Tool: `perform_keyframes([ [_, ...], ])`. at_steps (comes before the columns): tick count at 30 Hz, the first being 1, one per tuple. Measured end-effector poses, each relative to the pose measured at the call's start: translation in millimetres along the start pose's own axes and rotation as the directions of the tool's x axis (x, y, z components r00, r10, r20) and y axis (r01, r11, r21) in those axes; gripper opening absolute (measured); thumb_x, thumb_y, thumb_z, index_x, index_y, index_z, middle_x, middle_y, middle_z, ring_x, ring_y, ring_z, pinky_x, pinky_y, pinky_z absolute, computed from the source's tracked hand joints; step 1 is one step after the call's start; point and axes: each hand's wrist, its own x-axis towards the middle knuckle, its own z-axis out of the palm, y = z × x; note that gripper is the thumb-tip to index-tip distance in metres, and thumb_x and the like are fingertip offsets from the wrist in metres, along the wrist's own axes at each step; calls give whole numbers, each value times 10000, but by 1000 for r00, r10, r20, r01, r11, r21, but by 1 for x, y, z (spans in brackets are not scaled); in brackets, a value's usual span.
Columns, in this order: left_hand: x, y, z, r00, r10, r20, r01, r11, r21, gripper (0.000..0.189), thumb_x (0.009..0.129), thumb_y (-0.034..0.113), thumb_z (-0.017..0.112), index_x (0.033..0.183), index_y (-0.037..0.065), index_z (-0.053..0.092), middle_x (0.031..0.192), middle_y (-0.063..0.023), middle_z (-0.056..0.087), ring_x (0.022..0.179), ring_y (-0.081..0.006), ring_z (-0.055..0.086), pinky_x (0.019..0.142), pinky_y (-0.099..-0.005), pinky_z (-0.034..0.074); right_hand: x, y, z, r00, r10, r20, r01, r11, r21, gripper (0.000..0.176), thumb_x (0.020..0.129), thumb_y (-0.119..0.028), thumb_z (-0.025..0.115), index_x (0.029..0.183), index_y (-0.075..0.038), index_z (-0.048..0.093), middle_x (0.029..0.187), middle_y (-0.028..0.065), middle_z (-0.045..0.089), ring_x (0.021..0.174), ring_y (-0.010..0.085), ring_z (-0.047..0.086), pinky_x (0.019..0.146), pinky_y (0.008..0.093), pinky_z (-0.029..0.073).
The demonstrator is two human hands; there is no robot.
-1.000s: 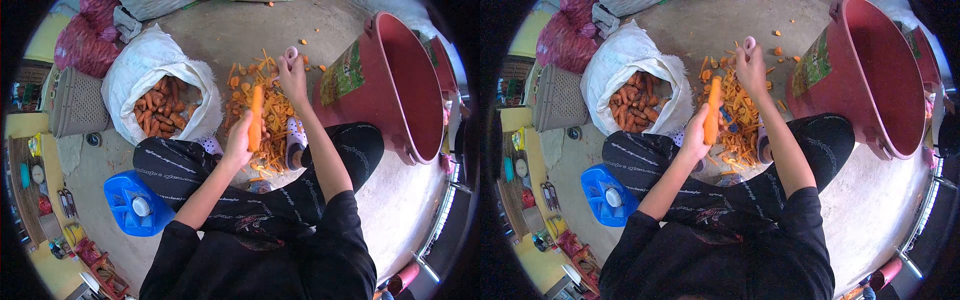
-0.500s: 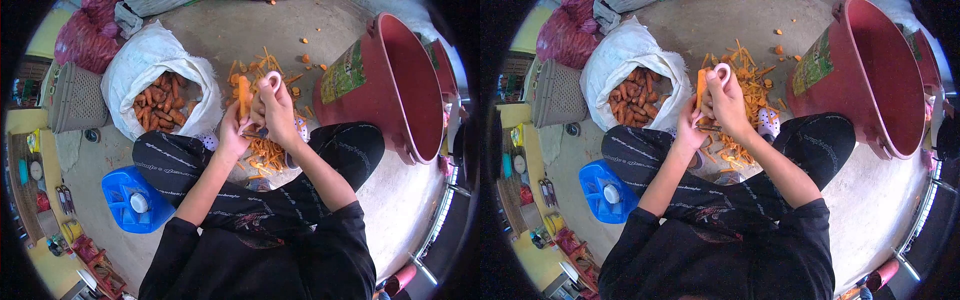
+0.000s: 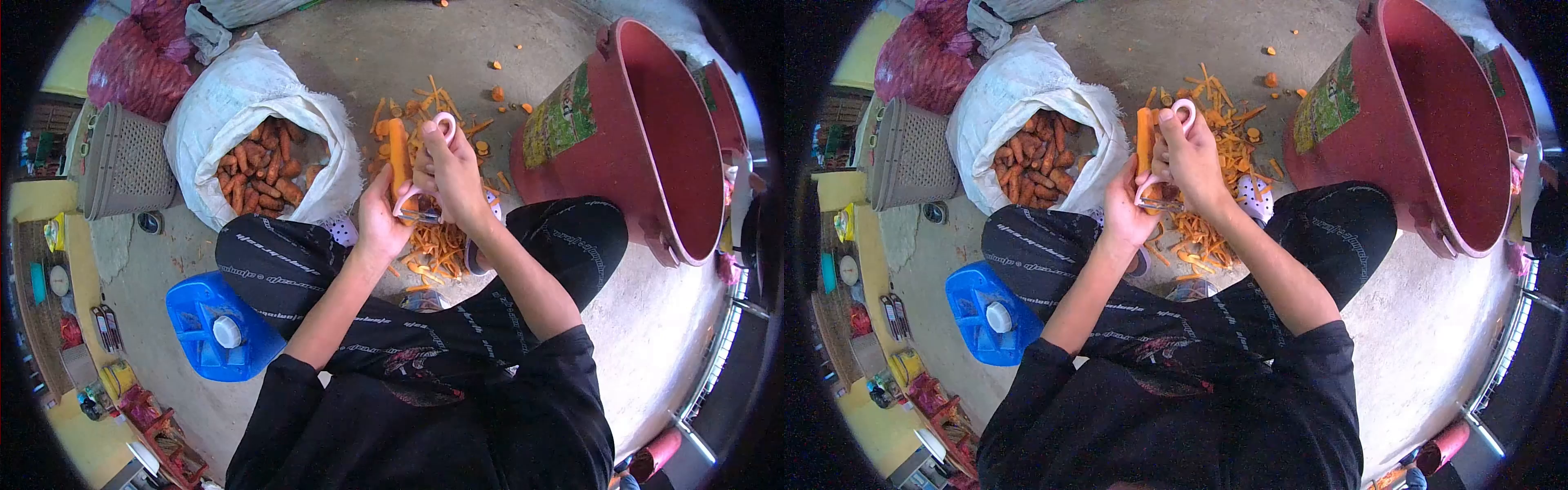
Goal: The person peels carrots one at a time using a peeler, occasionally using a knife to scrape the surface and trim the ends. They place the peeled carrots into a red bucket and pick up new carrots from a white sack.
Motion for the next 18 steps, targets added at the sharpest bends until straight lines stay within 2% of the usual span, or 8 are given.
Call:
perform_keyframes([
  [4,2,-3,4,989,20,-145,-17,1000,19,222,965,268,408,983,92,542,696,49,498,682,-113,541,725,-314,474,8,0,-4,995,60,-74,-58,998,19,203,960,-250,478,849,-119,371,589,-40,345,435,44,304,376,217,270],
  [7,5,-6,-18,999,-11,-49,7,997,-78,224,958,272,422,1019,98,549,709,50,501,690,-109,537,665,-312,463,10,0,-2,998,49,-34,-49,999,0,191,959,-245,478,854,-124,374,590,-39,345,437,43,305,376,223,266],
  [8,2,-6,-12,998,-28,-59,27,999,-25,229,959,280,419,1037,105,545,723,43,504,701,-112,535,644,-308,453,9,-2,0,996,70,-62,-70,998,-3,188,949,-249,491,863,-123,381,591,-38,347,437,45,307,378,220,269],
  [11,-11,-9,1,993,-73,-91,80,994,78,259,962,306,405,1101,121,523,803,16,508,734,-122,513,594,-297,426,29,-8,-11,988,-45,-148,50,998,30,198,936,-258,503,867,-118,382,594,-39,340,433,53,305,383,223,338],
  [12,-10,-13,-2,991,-92,-92,99,992,78,277,964,315,397,1129,123,508,854,1,506,745,-124,496,585,-293,420,34,-10,-16,990,-16,-141,15,1000,-5,209,926,-265,513,867,-115,380,597,-39,335,429,60,300,415,256,451],
  [13,-11,-18,-2,989,-116,-94,123,990,73,295,965,324,389,1157,126,494,905,-13,504,757,-127,478,576,-289,413,34,-8,-17,990,-15,-140,16,1000,3,206,926,-259,511,863,-115,379,599,-37,331,433,63,303,437,278,478],
  [15,-13,-19,4,993,-98,-73,106,987,118,294,968,331,385,1158,122,468,882,-20,492,754,-138,478,555,-277,406,37,-9,-21,991,-21,-134,22,1000,9,199,927,-249,508,857,-117,377,605,-34,324,441,68,307,481,320,533],
  [18,-14,-22,-9,992,-123,-28,126,978,168,289,966,347,395,1111,110,472,861,-21,482,750,-130,479,531,-256,399,54,-10,-37,984,-96,-153,111,990,92,189,931,-236,501,848,-124,373,613,-28,321,458,77,322,513,363,549],
])
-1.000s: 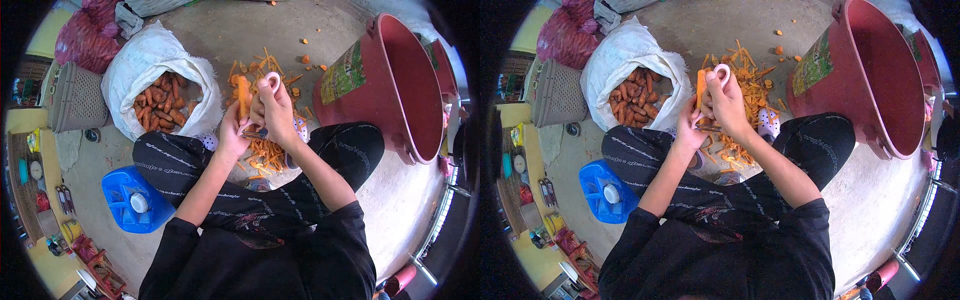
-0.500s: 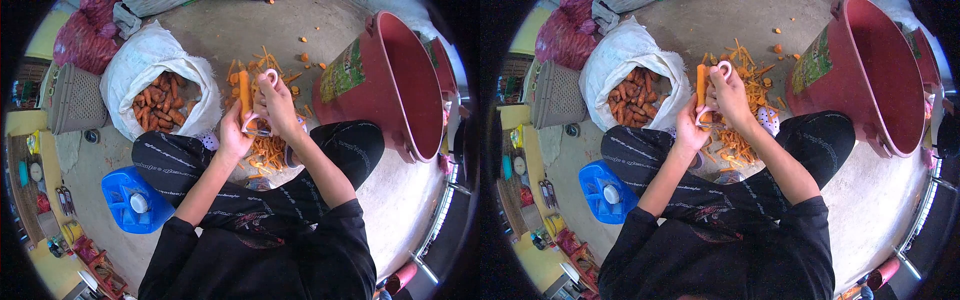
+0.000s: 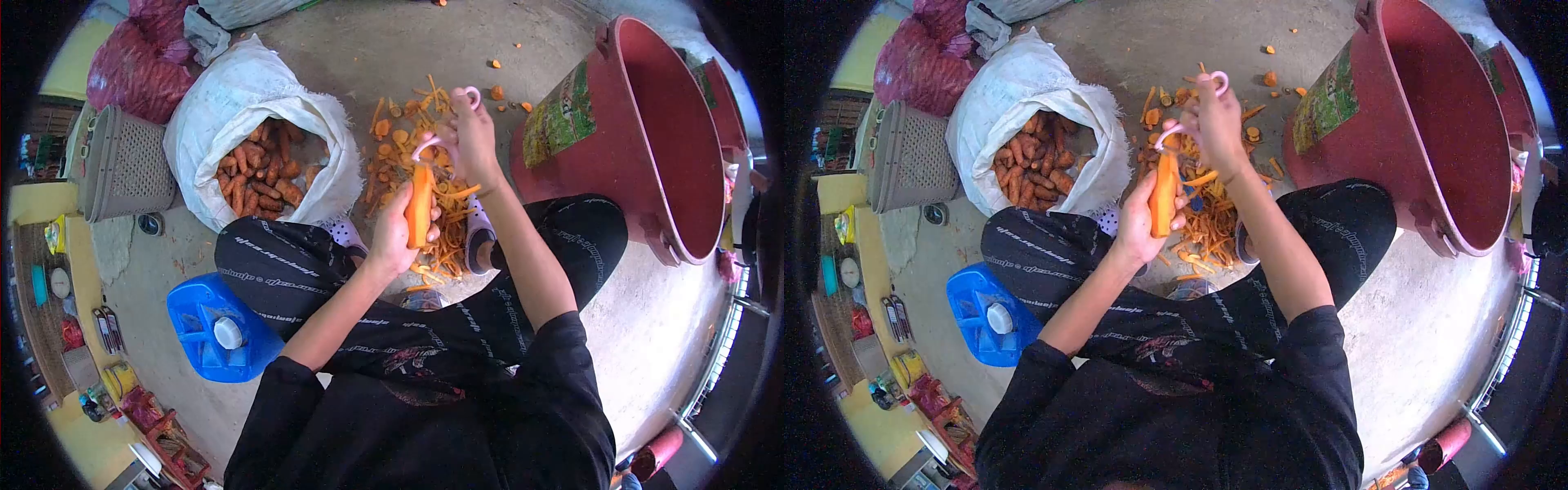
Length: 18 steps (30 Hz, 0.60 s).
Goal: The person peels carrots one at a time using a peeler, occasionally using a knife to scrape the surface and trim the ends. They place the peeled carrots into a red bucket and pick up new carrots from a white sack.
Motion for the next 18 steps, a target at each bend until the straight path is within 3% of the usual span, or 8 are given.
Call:
perform_keyframes([
  [4,-1,-3,2,1000,-5,3,5,998,62,288,967,347,401,1097,100,473,854,-26,495,748,-125,487,528,-258,410,25,-1,-16,989,-81,-123,82,997,5,186,935,-221,483,848,-114,359,614,-20,316,455,86,318,528,389,556],
  [7,-2,-4,3,1000,-13,1,13,991,134,304,974,342,383,1120,92,473,863,-30,510,758,-126,489,523,-254,410,40,-1,-29,986,-135,-100,131,990,-50,189,935,-213,470,853,-90,351,619,2,351,453,99,394,527,392,558],
  [10,0,-5,8,1000,-8,10,6,990,143,312,974,352,388,1116,87,468,867,-33,513,764,-124,496,534,-262,420,50,5,-35,977,-184,-108,150,953,-264,192,936,-208,496,885,-75,367,636,1,408,456,98,422,474,326,516],
  [13,2,0,5,998,61,-34,-52,974,220,325,969,366,403,1114,83,467,869,-34,516,770,-121,504,557,-273,431,47,4,-35,943,-334,-17,254,750,-611,206,940,-215,490,915,-47,372,664,28,463,477,110,484,476,284,510],
  [15,5,3,5,986,150,-71,-124,949,291,335,964,376,416,1113,81,470,868,-32,516,774,-119,508,579,-281,438,41,3,-27,884,-466,45,341,576,-743,215,939,-229,478,910,-44,373,656,37,459,503,138,531,480,294,499],
  [16,9,5,-1,989,136,-54,-122,970,212,330,959,369,430,1115,83,480,868,-28,516,771,-120,511,608,-288,440,37,2,-25,849,-522,83,371,476,-798,219,938,-236,472,907,-42,373,652,42,456,515,152,555,482,299,493],
  [18,13,12,-4,994,87,-69,-81,993,88,317,957,356,435,1115,86,482,865,-24,516,766,-123,511,612,-290,439,28,-4,-17,880,-461,110,398,593,-700,222,936,-248,487,933,-54,378,650,29,445,508,138,539,477,275,472],
])
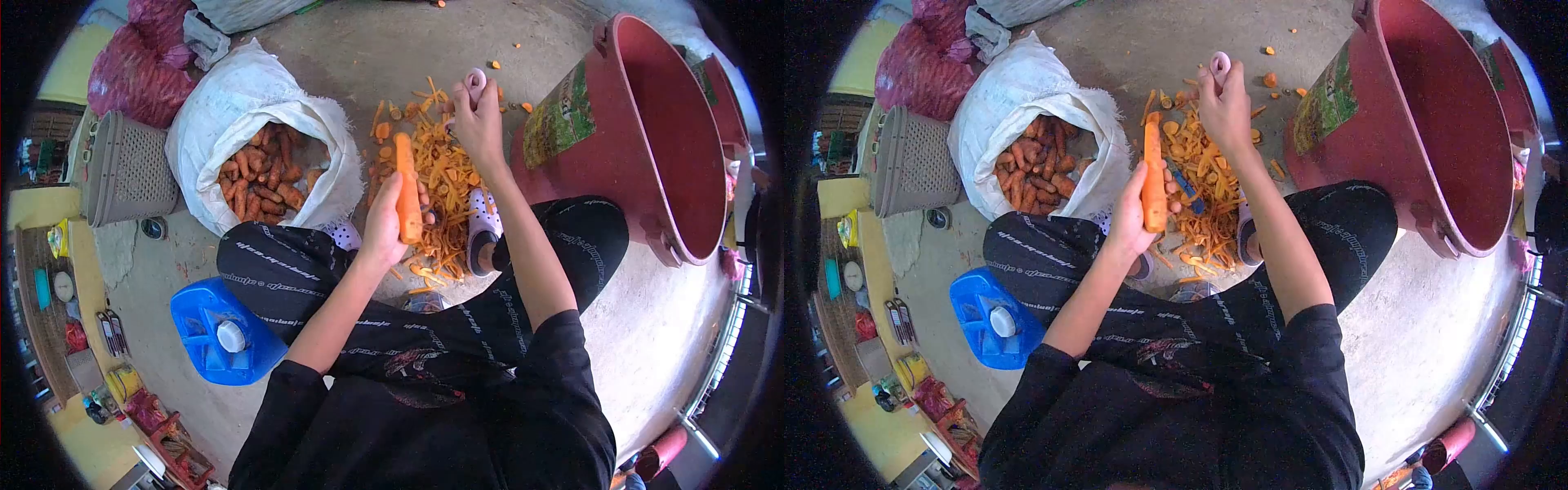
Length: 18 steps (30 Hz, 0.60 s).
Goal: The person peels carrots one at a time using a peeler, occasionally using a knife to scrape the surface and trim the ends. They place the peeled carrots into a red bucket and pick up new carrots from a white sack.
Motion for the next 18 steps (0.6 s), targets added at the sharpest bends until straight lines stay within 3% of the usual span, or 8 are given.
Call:
perform_keyframes([
  [4,5,4,-8,1000,-3,-4,3,991,-133,306,966,344,384,1101,97,504,852,-14,526,768,-134,523,622,-303,446,-17,-39,0,977,175,124,-213,850,481,212,932,-257,510,958,-91,380,625,7,417,467,108,470,443,251,428],
  [6,4,8,-5,999,10,-32,-14,990,-140,308,970,338,361,1077,98,522,847,-14,535,780,-145,544,641,-320,461,-36,-64,0,933,271,237,-360,744,563,208,930,-264,520,953,-110,382,618,3,414,442,94,421,415,244,399],
  [8,1,16,7,995,11,-100,-21,995,-94,315,973,328,338,1044,98,541,838,-14,547,791,-162,568,666,-341,478,-58,-88,3,887,334,319,-462,634,620,204,933,-268,522,940,-127,375,604,-2,400,409,79,355,368,246,333],
  [9,1,15,5,999,18,-35,-22,991,-131,308,973,323,338,1022,102,546,819,-8,553,789,-165,576,680,-347,482,-66,-84,5,863,328,384,-505,566,652,185,941,-257,511,930,-131,376,593,-4,393,403,77,347,358,238,304],
  [11,1,14,-3,995,37,92,-18,979,-203,299,973,314,337,979,110,555,781,3,564,785,-172,592,709,-360,491,-78,-89,11,854,354,381,-520,562,643,175,947,-254,500,896,-140,377,613,-22,343,430,53,291,373,201,262],
  [14,-1,15,-6,977,45,208,10,966,-258,290,976,318,328,918,133,544,695,32,550,752,-161,590,718,-353,487,-83,-83,15,852,332,404,-521,606,601,181,950,-252,496,917,-107,393,594,-12,386,411,58,344,355,211,279],
  [17,-1,16,-4,995,8,98,12,980,-201,279,973,320,337,890,141,533,635,58,520,719,-126,578,718,-337,482,-85,-79,17,844,327,424,-531,613,585,185,952,-249,491,921,-92,399,611,-14,392,426,51,351,359,208,281],
  [18,-2,16,-4,990,15,138,18,971,-238,277,973,319,339,893,139,533,629,62,515,710,-118,572,715,-334,481,-85,-75,18,849,329,414,-524,630,573,180,953,-246,488,928,-88,406,626,-11,402,438,51,360,361,209,283],
])
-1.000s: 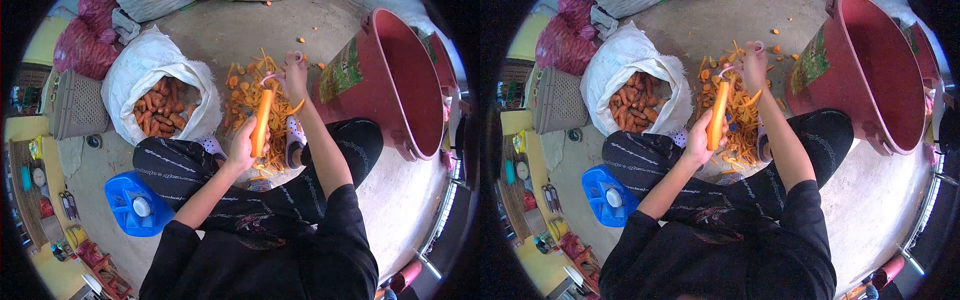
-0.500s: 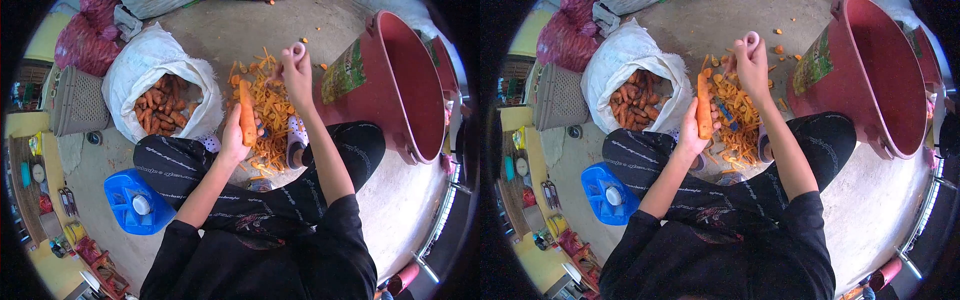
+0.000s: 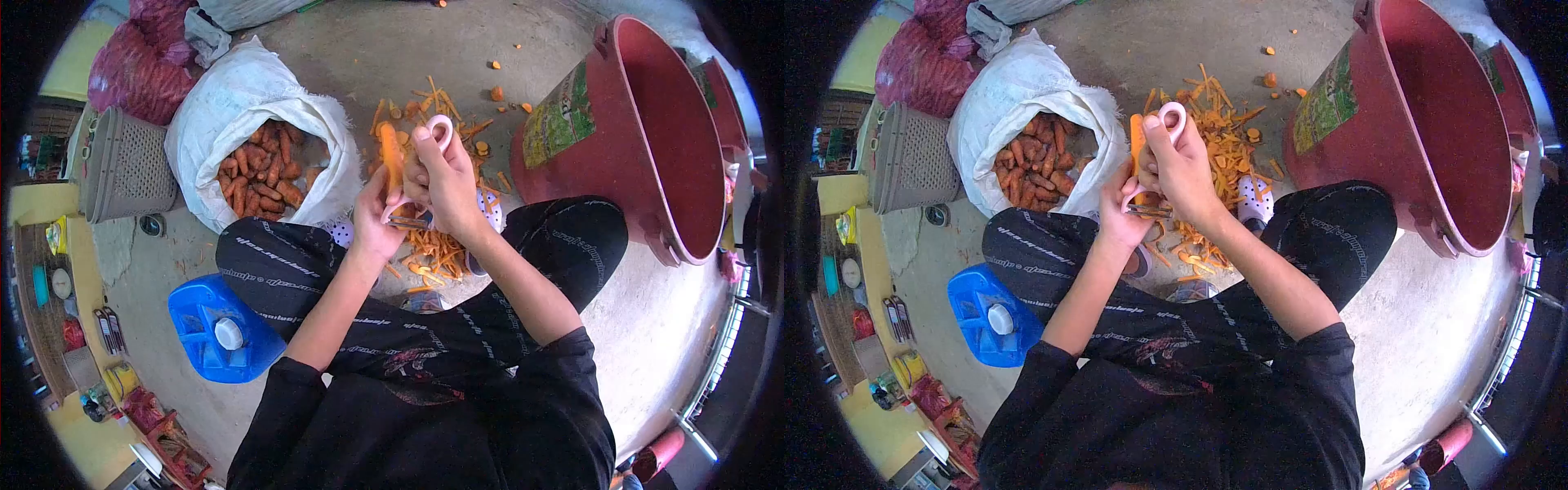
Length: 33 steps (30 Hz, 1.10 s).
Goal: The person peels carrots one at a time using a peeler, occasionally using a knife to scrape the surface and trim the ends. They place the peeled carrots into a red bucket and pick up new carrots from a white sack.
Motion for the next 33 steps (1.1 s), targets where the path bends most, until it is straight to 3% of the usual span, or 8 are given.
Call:
perform_keyframes([
  [2,-2,0,0,997,2,79,4,997,-76,274,972,317,343,898,134,533,618,71,505,691,-101,561,708,-328,479,0,0,0,1000,-8,15,8,1000,8,184,953,-252,491,933,-89,408,629,-12,402,442,51,359,363,208,284],
  [11,2,-3,-4,999,48,-26,-48,999,2,266,978,296,361,998,97,536,619,76,485,723,-107,558,759,-335,467,3,3,-5,1000,27,-4,-27,999,28,182,947,-242,503,905,-107,389,622,-17,395,456,51,355,386,211,295],
  [14,4,-5,-11,995,77,56,-75,996,-39,278,971,302,386,1025,83,549,715,46,548,761,-135,566,762,-356,471,7,6,-10,996,75,-39,-73,996,44,177,942,-226,510,898,-111,383,621,-20,392,464,51,356,392,212,299],
  [17,4,-11,-5,985,93,-148,-91,996,22,252,963,294,403,1021,104,559,850,9,591,786,-155,568,744,-370,474,17,5,-11,991,30,-133,-29,1000,3,174,936,-213,517,891,-113,381,622,-25,388,466,50,350,395,215,302],
  [21,-3,-18,6,987,21,-160,-12,998,58,241,951,299,421,1073,141,556,957,-17,591,820,-159,562,675,-352,461,33,10,-22,995,10,-103,-6,999,45,173,933,-210,523,884,-116,386,620,-26,386,465,51,354,396,218,309],
  [26,-8,-20,17,992,30,-124,-16,993,114,230,959,310,430,1082,135,514,961,-10,520,799,-146,531,617,-304,443,36,2,-23,983,37,-182,-35,999,16,176,926,-217,522,898,-114,382,599,-22,370,446,67,364,425,307,489],
  [29,-10,-27,11,994,29,-109,-10,985,175,260,969,319,403,1142,134,463,909,-28,492,747,-143,504,596,-304,439,57,1,-40,993,-25,-114,36,995,95,168,926,-211,508,903,-110,376,595,-18,363,437,79,367,460,364,539],
  [33,-10,-32,9,989,47,-143,0,950,311,281,978,294,378,1196,122,421,843,-29,467,719,-125,489,552,-283,445,68,-6,-42,951,-78,-298,86,996,15,156,923,-171,480,835,-106,369,574,-11,350,433,91,366,463,366,536],
])
